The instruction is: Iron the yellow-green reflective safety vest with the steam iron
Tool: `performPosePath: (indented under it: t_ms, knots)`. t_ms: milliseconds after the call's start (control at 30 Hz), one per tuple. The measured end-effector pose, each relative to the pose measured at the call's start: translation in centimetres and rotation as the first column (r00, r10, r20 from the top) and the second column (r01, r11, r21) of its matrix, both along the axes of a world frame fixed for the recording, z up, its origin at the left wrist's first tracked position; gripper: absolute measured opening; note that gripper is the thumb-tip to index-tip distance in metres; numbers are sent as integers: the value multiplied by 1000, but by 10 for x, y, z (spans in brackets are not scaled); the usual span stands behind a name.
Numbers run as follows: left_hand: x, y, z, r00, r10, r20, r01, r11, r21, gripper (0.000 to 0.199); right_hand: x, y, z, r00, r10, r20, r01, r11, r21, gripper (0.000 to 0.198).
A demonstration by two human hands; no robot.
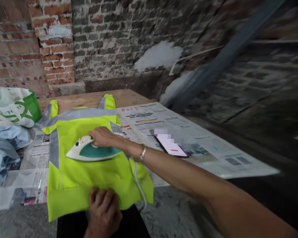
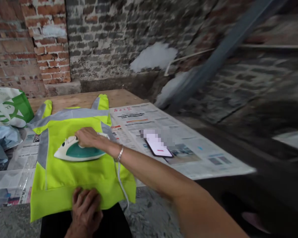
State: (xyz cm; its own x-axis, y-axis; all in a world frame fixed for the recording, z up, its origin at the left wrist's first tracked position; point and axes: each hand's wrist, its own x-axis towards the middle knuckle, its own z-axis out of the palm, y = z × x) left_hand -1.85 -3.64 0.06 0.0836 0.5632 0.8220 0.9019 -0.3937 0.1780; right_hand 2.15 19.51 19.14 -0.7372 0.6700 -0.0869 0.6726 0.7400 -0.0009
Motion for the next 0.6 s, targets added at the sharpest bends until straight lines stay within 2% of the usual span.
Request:
performPosePath:
  t_ms: [133, 200, 267, 400, 533, 600]
  knots:
    - [-3, 2, -3, 1000, -25, -3, 25, 1000, 19, 31, 25, -59, 2, 999, 42, -4, -42, 998, -48, 27]
    - [-4, 3, -4, 1000, -26, -1, 26, 999, 19, 33, 31, -73, 2, 999, 35, -3, -35, 998, -45, 28]
    - [-5, 3, -4, 1000, -17, 1, 17, 1000, 23, 34, 32, -74, 2, 1000, 24, 3, -24, 999, -23, 30]
    - [-2, 4, -3, 999, -10, 32, 7, 997, 79, 29, 23, -44, -2, 1000, 7, -12, -7, 1000, 29, 33]
    - [4, 10, -9, 994, -23, 107, 10, 992, 126, 26, 10, 12, -6, 998, -40, -52, 43, 996, 72, 38]
    - [6, 14, -18, 988, -13, 151, -17, 980, 197, 28, 2, 45, -7, 996, -50, -69, 56, 994, 97, 39]
